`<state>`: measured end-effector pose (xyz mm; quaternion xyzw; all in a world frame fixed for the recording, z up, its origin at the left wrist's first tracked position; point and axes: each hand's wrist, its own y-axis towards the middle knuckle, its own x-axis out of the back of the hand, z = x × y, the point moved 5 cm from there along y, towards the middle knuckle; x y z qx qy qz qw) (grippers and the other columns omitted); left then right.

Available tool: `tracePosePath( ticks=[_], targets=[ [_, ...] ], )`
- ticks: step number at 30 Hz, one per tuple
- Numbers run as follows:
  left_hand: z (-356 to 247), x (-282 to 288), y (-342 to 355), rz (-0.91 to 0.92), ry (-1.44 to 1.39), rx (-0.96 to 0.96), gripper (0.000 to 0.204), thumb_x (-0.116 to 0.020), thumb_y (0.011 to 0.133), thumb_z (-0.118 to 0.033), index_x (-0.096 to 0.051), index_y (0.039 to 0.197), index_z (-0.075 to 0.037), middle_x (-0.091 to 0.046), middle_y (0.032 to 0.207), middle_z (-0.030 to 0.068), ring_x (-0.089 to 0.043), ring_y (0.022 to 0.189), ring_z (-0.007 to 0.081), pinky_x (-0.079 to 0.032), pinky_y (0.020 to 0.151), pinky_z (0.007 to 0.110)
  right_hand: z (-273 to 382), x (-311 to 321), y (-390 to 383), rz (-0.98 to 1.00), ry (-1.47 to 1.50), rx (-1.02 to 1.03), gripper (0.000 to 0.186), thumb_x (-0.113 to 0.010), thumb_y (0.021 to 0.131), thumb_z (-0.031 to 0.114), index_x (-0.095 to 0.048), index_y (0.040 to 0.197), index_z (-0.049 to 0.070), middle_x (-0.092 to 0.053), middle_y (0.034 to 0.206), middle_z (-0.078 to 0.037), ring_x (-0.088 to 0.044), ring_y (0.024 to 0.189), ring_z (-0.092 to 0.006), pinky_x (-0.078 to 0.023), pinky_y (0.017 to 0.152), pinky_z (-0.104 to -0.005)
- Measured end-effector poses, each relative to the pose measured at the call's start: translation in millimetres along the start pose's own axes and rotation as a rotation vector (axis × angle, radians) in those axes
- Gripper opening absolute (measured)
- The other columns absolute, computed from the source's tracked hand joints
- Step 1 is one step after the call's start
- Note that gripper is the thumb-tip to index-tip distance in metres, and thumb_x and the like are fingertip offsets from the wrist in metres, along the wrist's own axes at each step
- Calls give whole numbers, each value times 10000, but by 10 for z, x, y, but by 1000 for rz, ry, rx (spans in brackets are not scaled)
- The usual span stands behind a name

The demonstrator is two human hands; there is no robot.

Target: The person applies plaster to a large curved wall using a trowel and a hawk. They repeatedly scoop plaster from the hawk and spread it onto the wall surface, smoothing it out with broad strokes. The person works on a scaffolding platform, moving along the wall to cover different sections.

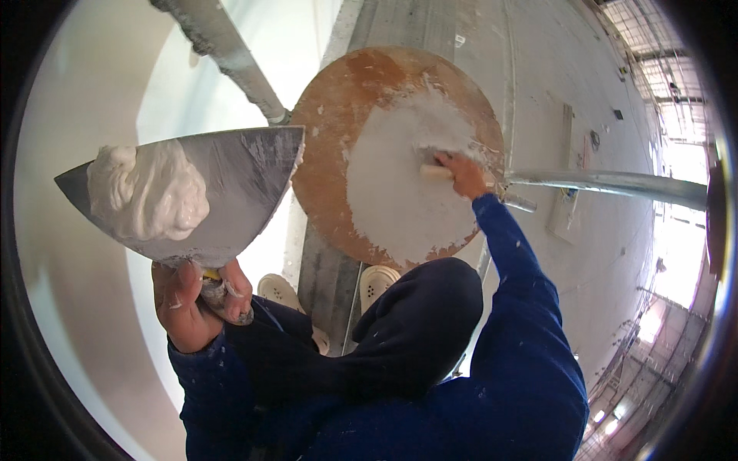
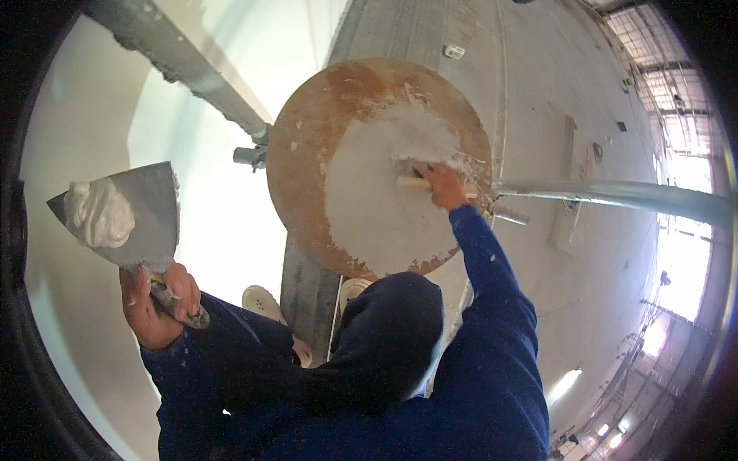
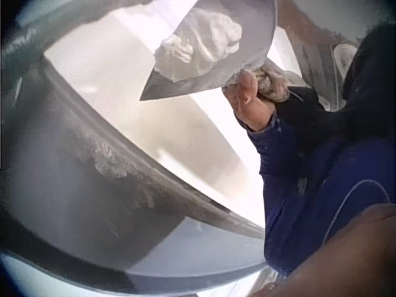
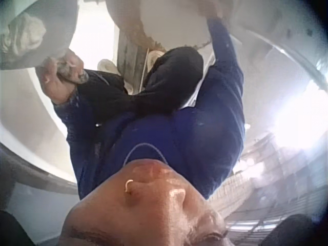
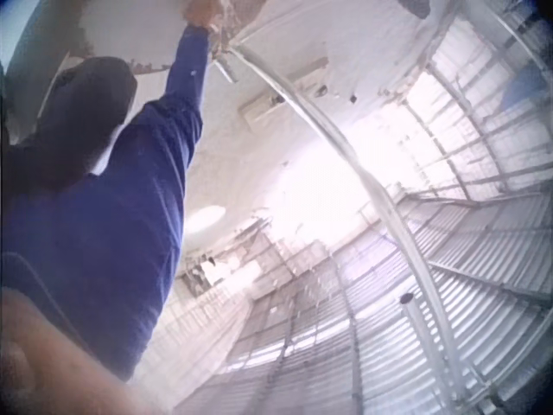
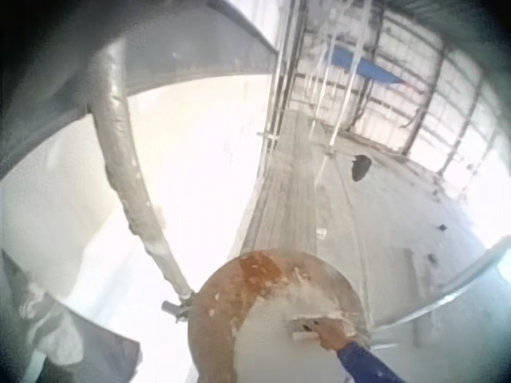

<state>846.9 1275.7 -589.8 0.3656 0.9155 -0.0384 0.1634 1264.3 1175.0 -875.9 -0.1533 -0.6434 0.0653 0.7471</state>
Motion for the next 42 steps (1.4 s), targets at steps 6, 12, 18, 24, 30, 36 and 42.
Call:
tracePosePath(
  ticks=[6,12,18,24,30,36,42],
  targets=[
    [81,-89,147,-251,-7,48,278,-340,888,-250,-427,760,-19,-463,553,83,-387,331,130,-360,335,266,714,-339,-1359,37,18,-146,575,-603,686,135,-415,1208,284,-454,1157,-71,-491,1009,-305,-429,785,-450],
    [78,-37,75,-220,-17,11,261,-373,879,-251,-421,774,-17,-461,553,83,-365,308,122,-346,314,257,715,-250,-1824,212,236,-127,456,-499,733,134,-486,1176,241,-555,1058,-96,-537,955,-283,-418,807,-421],
    [-4,11,-30,-247,20,-2,286,-351,888,-261,-425,761,-15,-446,523,78,-377,323,121,-346,320,258,-236,476,-923,-256,314,-215,417,-447,705,16,-565,1077,164,-588,995,-132,-552,923,-307,-437,791,-368],
    [24,280,-434,-255,-38,63,297,-343,898,-267,-440,786,-10,-459,530,85,-411,350,132,-371,337,273,-1311,380,-248,-266,75,-491,386,-466,724,77,-535,1098,144,-564,1010,-167,-546,915,-343,-436,785,-427],
    [-31,352,-582,-237,-61,62,260,-359,860,-231,-368,975,2,-503,620,150,-436,380,181,-416,386,317,-1250,0,-31,-207,44,-624,545,-515,690,72,-443,1199,252,-565,1035,-112,-528,982,-317,-426,815,-451],
    [36,159,-303,-186,-72,51,260,-342,893,-251,-427,807,-22,-467,615,85,-395,368,138,-380,369,290,-488,-24,-478,25,64,-450,539,-496,686,66,-458,1194,244,-576,963,-149,-550,931,-326,-431,809,-422],
    [108,28,-51,-70,-46,62,240,-338,896,-272,-417,848,-51,-504,655,95,-407,373,140,-381,371,287,-632,-92,-698,-175,213,-282,530,-482,674,55,-474,1183,205,-554,1012,-155,-523,956,-331,-414,834,-420]
  ],
)
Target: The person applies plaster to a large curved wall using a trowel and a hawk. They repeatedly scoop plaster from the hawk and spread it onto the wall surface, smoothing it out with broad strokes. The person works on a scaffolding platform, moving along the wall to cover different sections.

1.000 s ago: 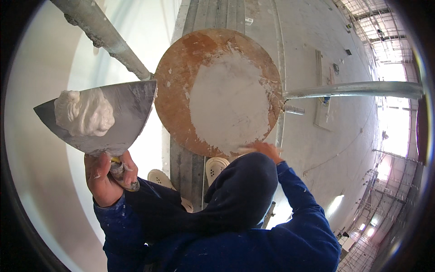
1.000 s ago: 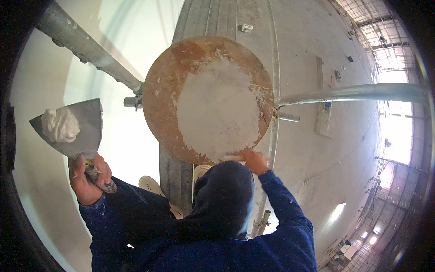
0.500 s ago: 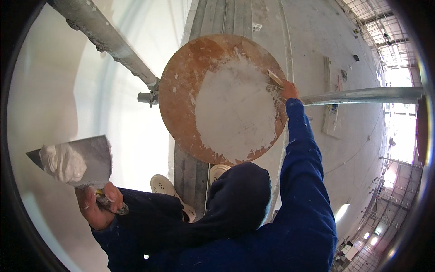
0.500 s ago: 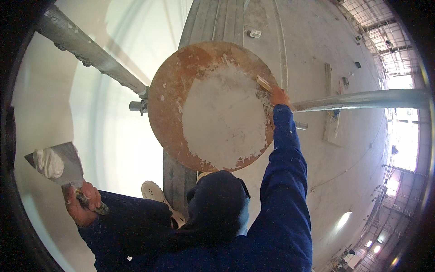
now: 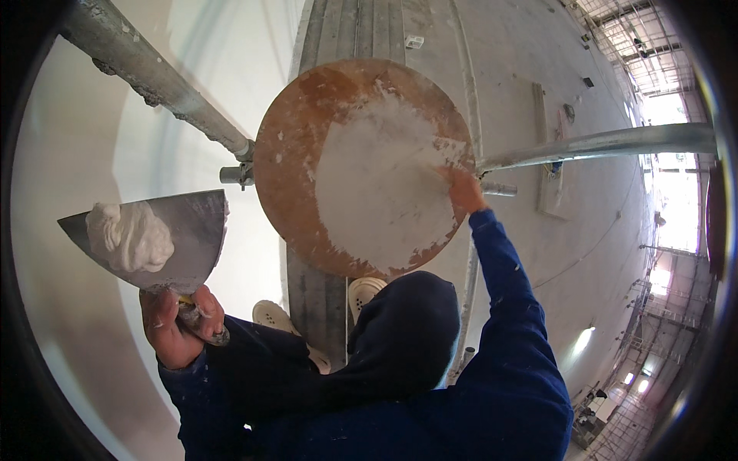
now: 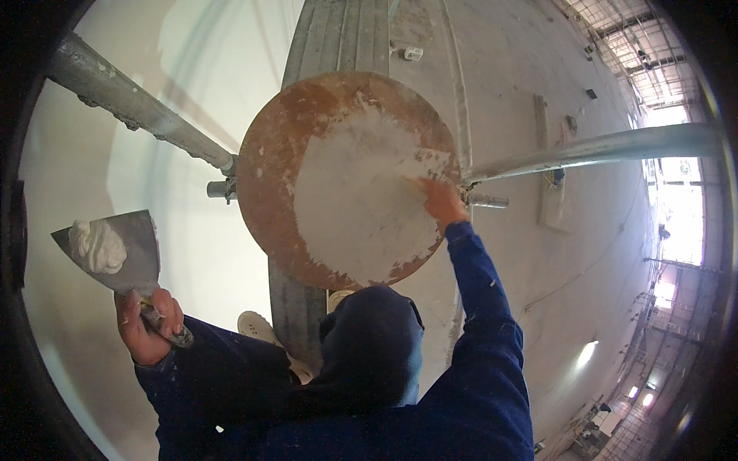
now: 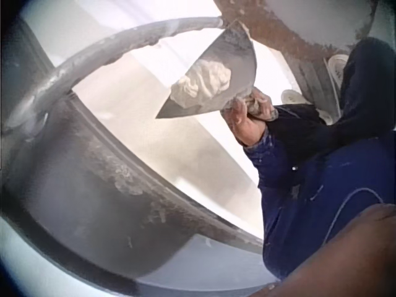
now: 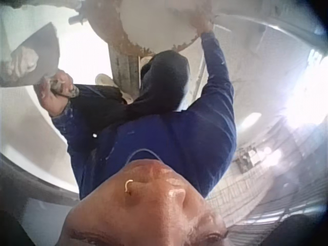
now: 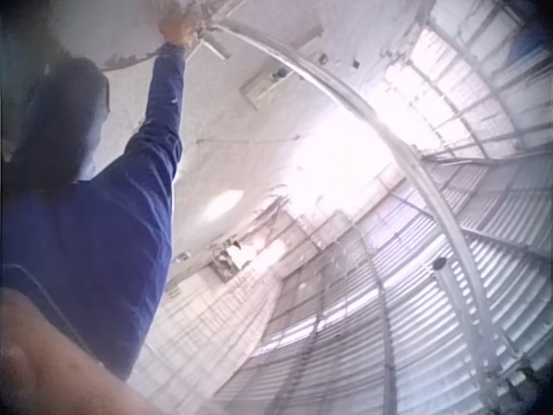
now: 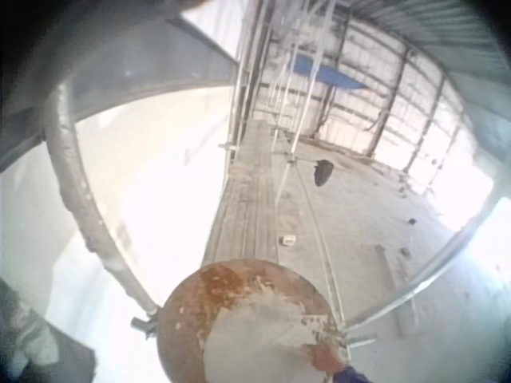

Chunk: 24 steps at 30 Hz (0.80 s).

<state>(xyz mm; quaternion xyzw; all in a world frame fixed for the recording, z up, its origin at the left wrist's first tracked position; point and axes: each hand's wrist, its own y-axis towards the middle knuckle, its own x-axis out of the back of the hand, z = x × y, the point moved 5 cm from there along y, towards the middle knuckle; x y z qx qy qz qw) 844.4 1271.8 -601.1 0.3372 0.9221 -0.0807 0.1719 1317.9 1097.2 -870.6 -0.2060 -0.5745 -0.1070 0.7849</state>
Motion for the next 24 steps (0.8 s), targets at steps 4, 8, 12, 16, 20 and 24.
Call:
tracePosePath(
  ticks=[4,8,12,16,20,24],
  targets=[
    [17,97,-97,-49,12,18,232,-347,888,-250,-413,873,-28,-511,646,115,-431,380,155,-401,377,294,-121,469,493,-194,7,-160,398,-447,704,52,-541,1085,122,-569,974,-188,-519,939,-356,-413,803,-428],
    [59,307,-234,-57,-50,32,253,-380,872,-233,-408,932,10,-524,639,151,-455,381,184,-431,385,297,-389,257,839,-69,30,-269,521,-452,719,62,-442,1210,234,-523,1086,-136,-479,1038,-327,-399,860,-421],
    [-31,189,-236,-51,-49,5,265,-301,901,-246,-435,796,-43,-517,660,125,-443,394,164,-407,391,315,-413,-168,725,-55,-78,-185,546,-455,711,64,-414,1226,241,-507,1111,-113,-479,1041,-317,-406,847,-432],
    [-43,88,-193,41,-19,-10,236,-300,901,-245,-429,831,-60,-488,620,113,-426,386,158,-388,378,307,-17,-179,276,-9,-56,-26,554,-478,695,60,-408,1219,223,-508,1094,-100,-500,1007,-309,-413,821,-457],
    [1,-7,-43,14,-23,8,200,-306,899,-237,-412,882,-68,-476,608,106,-407,378,150,-377,371,297,521,-249,-411,20,-206,-11,521,-525,640,30,-456,1128,197,-537,959,-75,-521,910,-312,-426,724,-419],
    [-8,-124,17,21,15,-2,215,-324,895,-253,-384,914,-48,-471,592,107,-401,369,142,-371,359,276,1068,-375,-1229,127,-103,-79,601,-628,678,201,-403,1235,230,-425,1206,-77,-457,1057,-318,-376,818,-512]
  ],
)
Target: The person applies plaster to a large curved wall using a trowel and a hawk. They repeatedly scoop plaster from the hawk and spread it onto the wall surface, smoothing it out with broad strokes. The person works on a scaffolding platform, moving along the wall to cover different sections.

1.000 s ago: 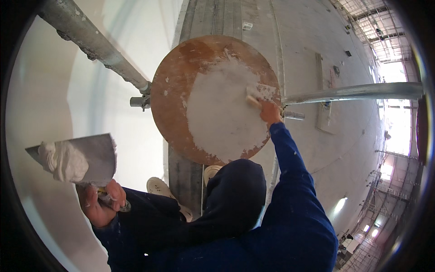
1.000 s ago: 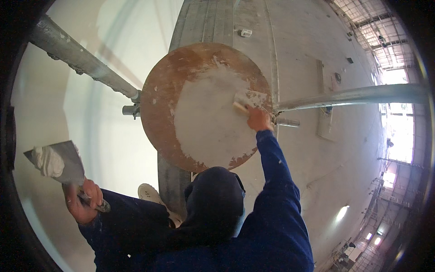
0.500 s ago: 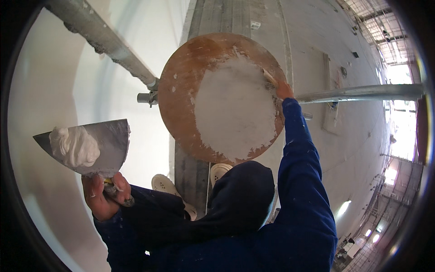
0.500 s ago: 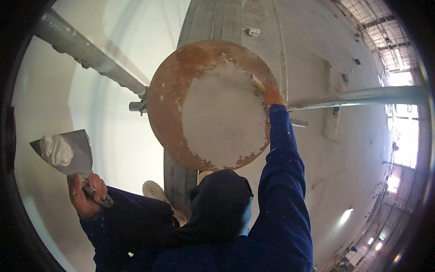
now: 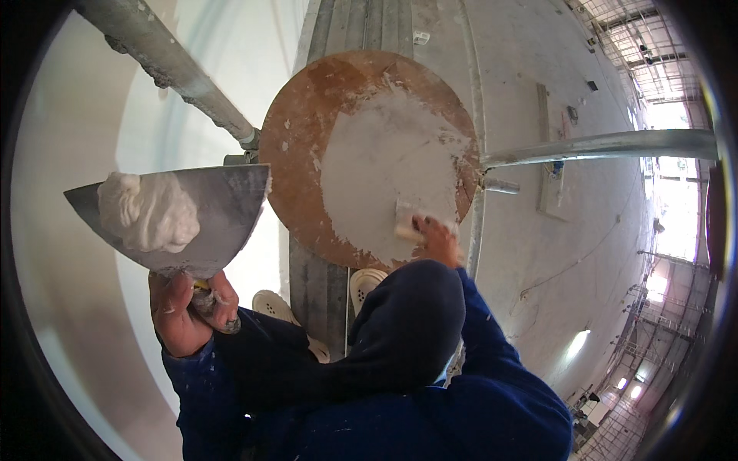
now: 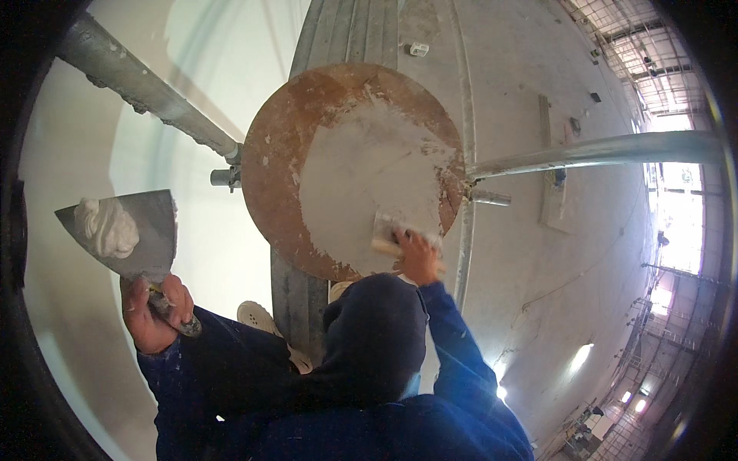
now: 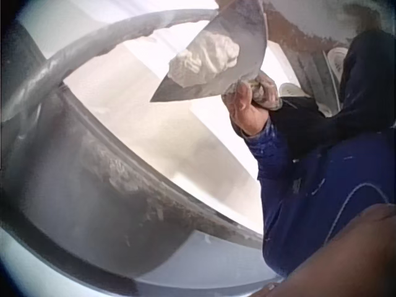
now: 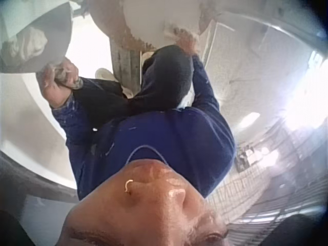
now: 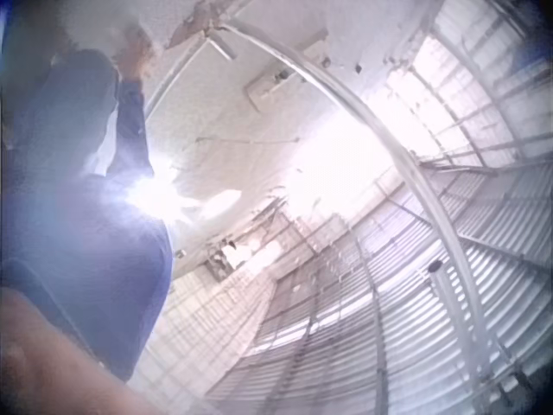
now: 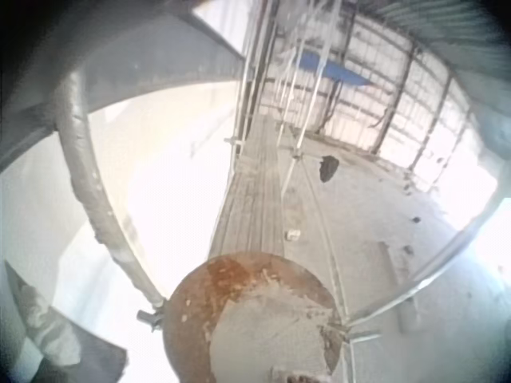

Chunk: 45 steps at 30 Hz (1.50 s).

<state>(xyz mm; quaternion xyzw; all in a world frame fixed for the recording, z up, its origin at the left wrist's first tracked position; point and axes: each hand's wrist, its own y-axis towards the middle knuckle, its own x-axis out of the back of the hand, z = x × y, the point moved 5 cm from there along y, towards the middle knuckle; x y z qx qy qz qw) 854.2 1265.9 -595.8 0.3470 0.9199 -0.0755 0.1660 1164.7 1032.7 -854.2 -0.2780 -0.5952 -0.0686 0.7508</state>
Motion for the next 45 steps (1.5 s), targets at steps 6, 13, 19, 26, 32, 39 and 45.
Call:
tracePosePath(
  ticks=[6,13,19,26,32,39,45],
  targets=[
    [-74,-92,-10,-148,-59,98,407,-489,774,-281,-474,943,90,-496,552,139,-438,384,154,-363,379,249,-57,-27,-378,332,258,-227,530,-701,642,307,-523,1128,192,-557,1048,-113,-519,990,-305,-407,813,-422],
    [-44,-173,-25,15,-148,91,375,-481,820,-299,-523,900,66,-548,649,121,-452,433,123,-360,423,228,152,1757,221,-246,1403,-132,374,-505,588,-90,-534,954,-23,-558,919,-87,-522,871,-173,-408,765,-290],
    [-44,-309,-29,105,-125,227,287,-454,874,-258,-519,958,8,-545,725,63,-458,513,112,-375,469,223,937,2823,197,-362,2054,308,311,-501,634,-53,-546,931,28,-559,866,-95,-547,793,-228,-433,747,-336],
    [112,-347,8,246,-72,253,274,-453,889,-242,-526,823,13,-497,682,18,-440,536,97,-349,491,245,1584,2918,-256,-173,2227,616,265,-511,708,72,-563,965,37,-582,913,-90,-572,763,-207,-465,707,-333],
    [-50,-378,33,192,-147,279,251,-467,884,-236,-521,842,6,-488,669,-3,-428,562,73,-339,503,228,1691,2751,-198,-128,933,504,320,-574,750,151,-507,1043,42,-575,918,-87,-562,752,-190,-468,717,-341],
    [-139,-14,201,81,194,-41,191,-514,848,-168,-515,930,5,-514,776,58,-483,650,129,-403,606,266,1668,2711,-230,-120,1928,4,393,-550,654,33,-480,1038,-10,-548,939,-114,-539,896,-266,-463,760,-352],
    [-275,-139,258,10,578,-635,504,-583,732,-13,-445,1216,-37,-519,905,120,-524,828,240,-421,732,324,2111,2450,-460,196,2142,-354,431,-504,693,228,-468,1053,-7,-554,909,-134,-564,773,-247,-484,736,-342]
  ],
)
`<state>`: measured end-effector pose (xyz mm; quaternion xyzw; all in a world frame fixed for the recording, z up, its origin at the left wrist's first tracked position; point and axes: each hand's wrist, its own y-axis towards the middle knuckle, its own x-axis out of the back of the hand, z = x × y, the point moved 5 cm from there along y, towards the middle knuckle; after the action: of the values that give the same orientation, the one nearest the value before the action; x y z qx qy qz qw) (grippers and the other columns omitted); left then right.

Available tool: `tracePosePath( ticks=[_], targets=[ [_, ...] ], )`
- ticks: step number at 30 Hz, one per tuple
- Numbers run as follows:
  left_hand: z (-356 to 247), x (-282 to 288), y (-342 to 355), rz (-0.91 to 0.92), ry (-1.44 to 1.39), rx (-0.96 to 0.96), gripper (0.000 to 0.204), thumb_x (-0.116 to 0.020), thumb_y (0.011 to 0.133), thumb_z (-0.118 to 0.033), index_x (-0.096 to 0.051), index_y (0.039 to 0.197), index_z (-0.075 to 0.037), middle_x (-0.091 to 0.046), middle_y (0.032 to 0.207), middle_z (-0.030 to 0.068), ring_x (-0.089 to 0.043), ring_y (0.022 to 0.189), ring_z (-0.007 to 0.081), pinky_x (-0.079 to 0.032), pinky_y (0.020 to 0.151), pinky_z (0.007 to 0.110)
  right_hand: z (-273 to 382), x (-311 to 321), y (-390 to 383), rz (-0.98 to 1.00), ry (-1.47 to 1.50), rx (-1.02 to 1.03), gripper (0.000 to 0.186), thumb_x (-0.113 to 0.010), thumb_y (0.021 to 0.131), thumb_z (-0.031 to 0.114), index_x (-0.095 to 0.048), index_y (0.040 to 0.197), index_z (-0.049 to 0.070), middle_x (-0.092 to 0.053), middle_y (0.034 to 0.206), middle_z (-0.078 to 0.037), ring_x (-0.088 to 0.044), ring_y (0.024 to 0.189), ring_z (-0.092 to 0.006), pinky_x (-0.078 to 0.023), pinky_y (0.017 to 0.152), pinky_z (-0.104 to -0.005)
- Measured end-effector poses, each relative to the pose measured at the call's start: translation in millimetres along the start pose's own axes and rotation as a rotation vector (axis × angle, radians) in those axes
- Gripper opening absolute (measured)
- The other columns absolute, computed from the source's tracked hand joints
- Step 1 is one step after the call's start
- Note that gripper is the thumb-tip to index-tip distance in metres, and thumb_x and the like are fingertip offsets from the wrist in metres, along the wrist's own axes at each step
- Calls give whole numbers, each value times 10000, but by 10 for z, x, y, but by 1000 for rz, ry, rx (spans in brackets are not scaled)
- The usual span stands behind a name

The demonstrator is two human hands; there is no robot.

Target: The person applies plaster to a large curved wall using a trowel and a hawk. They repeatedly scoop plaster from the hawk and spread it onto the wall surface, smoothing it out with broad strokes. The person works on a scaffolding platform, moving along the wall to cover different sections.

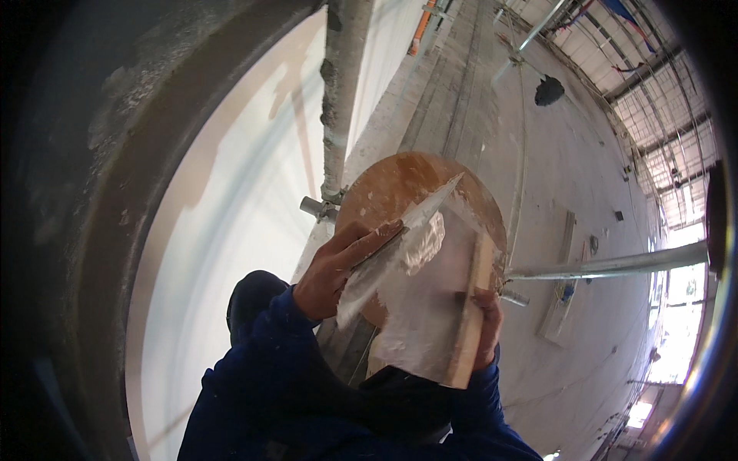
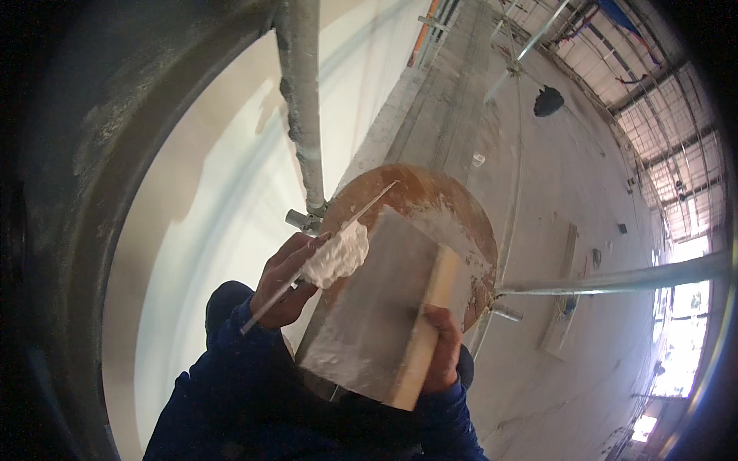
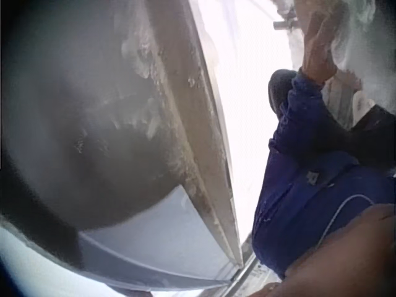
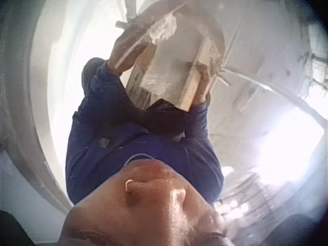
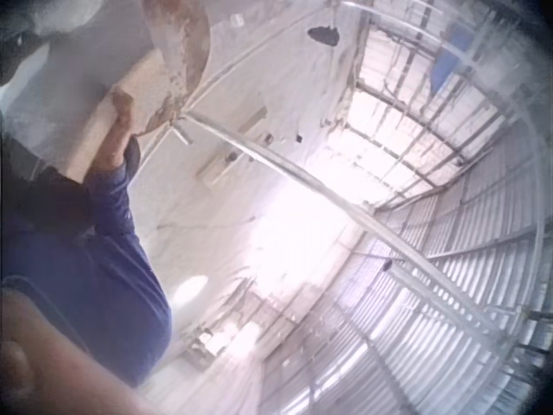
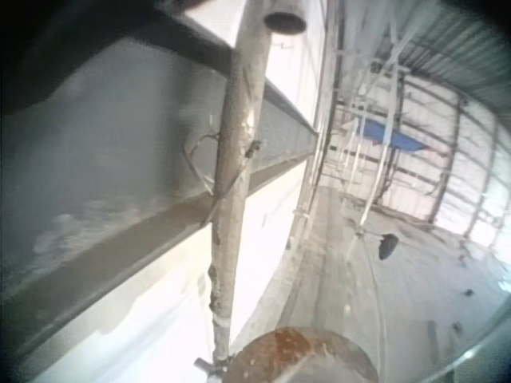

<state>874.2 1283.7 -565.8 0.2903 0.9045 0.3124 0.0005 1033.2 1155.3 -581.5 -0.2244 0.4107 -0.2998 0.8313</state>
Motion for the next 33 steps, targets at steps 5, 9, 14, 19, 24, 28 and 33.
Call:
tracePosePath(
  ticks=[5,9,14,19,24,28,33],
  targets=[
    [107,-96,-33,99,261,66,593,-583,648,69,-497,1192,-150,-504,862,96,-515,788,247,-431,702,334,-136,16,-9,-6,-25,-84,371,-511,627,204,-509,936,-2,-549,801,-114,-555,723,-252,-483,648,-366],
    [135,-61,-15,150,574,36,489,-618,699,6,-519,1155,-140,-523,906,83,-538,813,230,-450,676,295,-100,43,-28,66,26,-68,396,-495,596,216,-510,920,-11,-536,778,-127,-547,708,-267,-485,630,-370],
    [221,-18,-48,206,565,239,397,-531,742,-11,-523,1114,-152,-519,875,57,-531,756,191,-424,650,328,247,335,77,265,287,288,356,-538,605,243,-522,856,-10,-543,754,-132,-564,641,-250,-499,531,-359],
    [187,129,-171,27,-366,767,237,-480,830,-178,-490,963,18,-538,778,77,-483,521,107,-424,507,236,535,432,179,195,277,522,402,-502,732,126,-452,1114,13,-524,1064,-114,-489,1004,-264,-377,895,-394],
    [7,-169,-334,378,-693,818,324,-467,861,-239,-451,1024,40,-549,841,113,-482,488,118,-417,455,226,597,494,163,236,367,618,445,-497,698,84,-444,1135,20,-498,1121,-98,-436,1074,-262,-305,957,-407],
    [-66,-277,-320,420,-742,878,282,-432,893,-206,-456,1034,38,-546,883,82,-473,536,124,-396,477,241,592,475,89,341,319,651,471,-493,667,64,-451,1135,24,-498,1127,-99,-438,1075,-263,-303,958,-419],
    [-13,-278,-318,467,-747,959,281,-427,896,-207,-451,1040,33,-539,876,82,-482,542,128,-406,470,235,536,517,88,348,413,633,445,-483,665,76,-484,1107,24,-521,1094,-107,-454,1062,-270,-309,954,-432]
  ],
)
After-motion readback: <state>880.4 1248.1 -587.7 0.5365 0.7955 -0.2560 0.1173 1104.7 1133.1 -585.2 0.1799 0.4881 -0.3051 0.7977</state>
